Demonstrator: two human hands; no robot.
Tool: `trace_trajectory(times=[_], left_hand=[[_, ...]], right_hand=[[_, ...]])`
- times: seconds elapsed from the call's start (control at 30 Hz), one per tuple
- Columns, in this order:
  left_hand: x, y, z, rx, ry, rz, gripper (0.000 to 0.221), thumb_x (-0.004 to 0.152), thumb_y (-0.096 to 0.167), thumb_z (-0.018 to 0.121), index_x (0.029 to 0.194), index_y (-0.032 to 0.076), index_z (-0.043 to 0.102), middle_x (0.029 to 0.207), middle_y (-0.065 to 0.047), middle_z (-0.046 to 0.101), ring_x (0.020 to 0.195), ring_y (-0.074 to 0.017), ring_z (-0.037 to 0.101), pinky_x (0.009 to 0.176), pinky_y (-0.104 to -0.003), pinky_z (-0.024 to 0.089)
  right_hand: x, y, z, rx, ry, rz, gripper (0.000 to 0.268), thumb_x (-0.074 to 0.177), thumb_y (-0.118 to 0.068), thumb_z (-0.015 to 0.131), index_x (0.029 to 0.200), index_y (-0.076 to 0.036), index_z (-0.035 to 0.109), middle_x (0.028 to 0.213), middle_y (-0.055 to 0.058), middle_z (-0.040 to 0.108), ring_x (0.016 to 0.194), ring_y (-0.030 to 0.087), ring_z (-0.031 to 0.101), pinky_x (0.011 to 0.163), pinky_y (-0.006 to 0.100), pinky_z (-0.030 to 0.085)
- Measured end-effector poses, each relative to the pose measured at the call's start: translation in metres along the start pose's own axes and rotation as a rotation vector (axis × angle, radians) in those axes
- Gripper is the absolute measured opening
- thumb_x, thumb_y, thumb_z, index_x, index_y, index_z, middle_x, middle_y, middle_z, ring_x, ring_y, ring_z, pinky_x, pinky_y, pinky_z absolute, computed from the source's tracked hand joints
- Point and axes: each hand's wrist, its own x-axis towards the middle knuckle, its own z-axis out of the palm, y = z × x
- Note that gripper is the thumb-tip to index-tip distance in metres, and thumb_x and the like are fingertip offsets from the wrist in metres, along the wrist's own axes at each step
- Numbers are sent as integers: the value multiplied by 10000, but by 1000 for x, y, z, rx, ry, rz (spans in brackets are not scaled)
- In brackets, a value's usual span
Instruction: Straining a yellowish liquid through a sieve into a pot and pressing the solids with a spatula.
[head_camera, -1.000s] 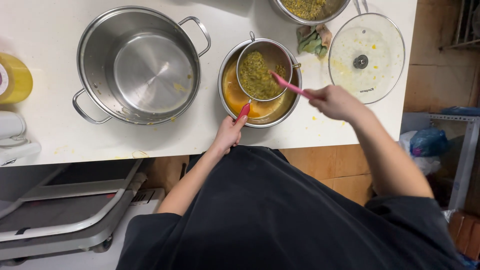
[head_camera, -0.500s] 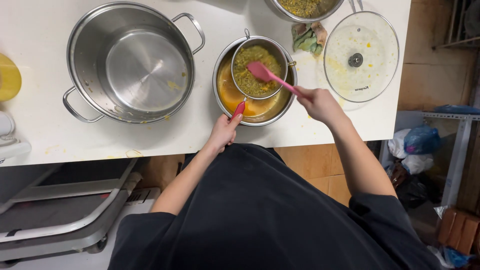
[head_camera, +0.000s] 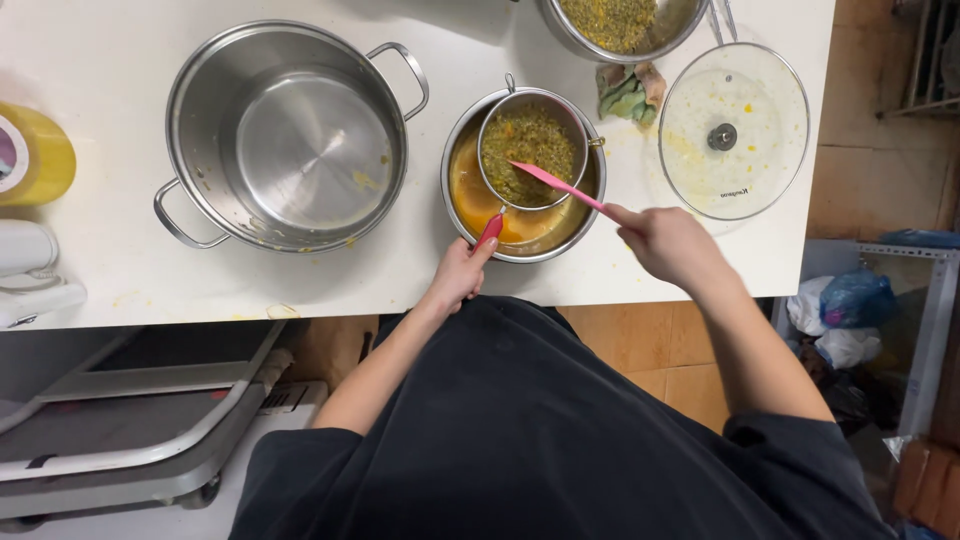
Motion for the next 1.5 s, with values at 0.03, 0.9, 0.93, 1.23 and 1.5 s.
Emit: trace_trajectory(times=[0.03,0.9,0.93,1.23,1.5], left_hand=[[0,2,-1,-2,2,2,436,998,398,625,1120,-15,559,570,3,489,368,-69,396,316,-269,298],[-1,3,0,5,-8,6,394,1014,382,610,1112,4,570,584,14,507,360,-65,390,312,-265,295],[0,3,0,10,-15,4,394,1014,382,610,1112,4,570,584,14,507,360,-65,390,312,-265,295],[2,1,0,-2,-22,17,374,1013,351,613,1122,-3,567,589,6,504,345,-70,395,299,-272,294],[0,1,-1,21,-18,52,406,1018,380,606,1118,-11,570,597,3,519,357,-65,389,305,-267,280]], right_hand=[[1,3,0,-1,0,-3,437,933,-207,642,1365,-256,683,696,192,666,697,386,657,664,499,527],[8,10,22,294,-65,180,395,928,-236,661,1323,-232,691,729,190,686,626,353,679,654,455,546],[12,12,26,297,-62,189,395,928,-236,661,1323,-232,691,729,190,686,626,353,679,654,455,546],[15,3,7,40,137,131,393,956,-222,651,1346,-238,703,758,201,692,715,401,668,675,505,535],[1,-15,25,122,52,-7,464,950,-175,637,1414,-178,648,698,202,650,664,396,650,641,502,518]])
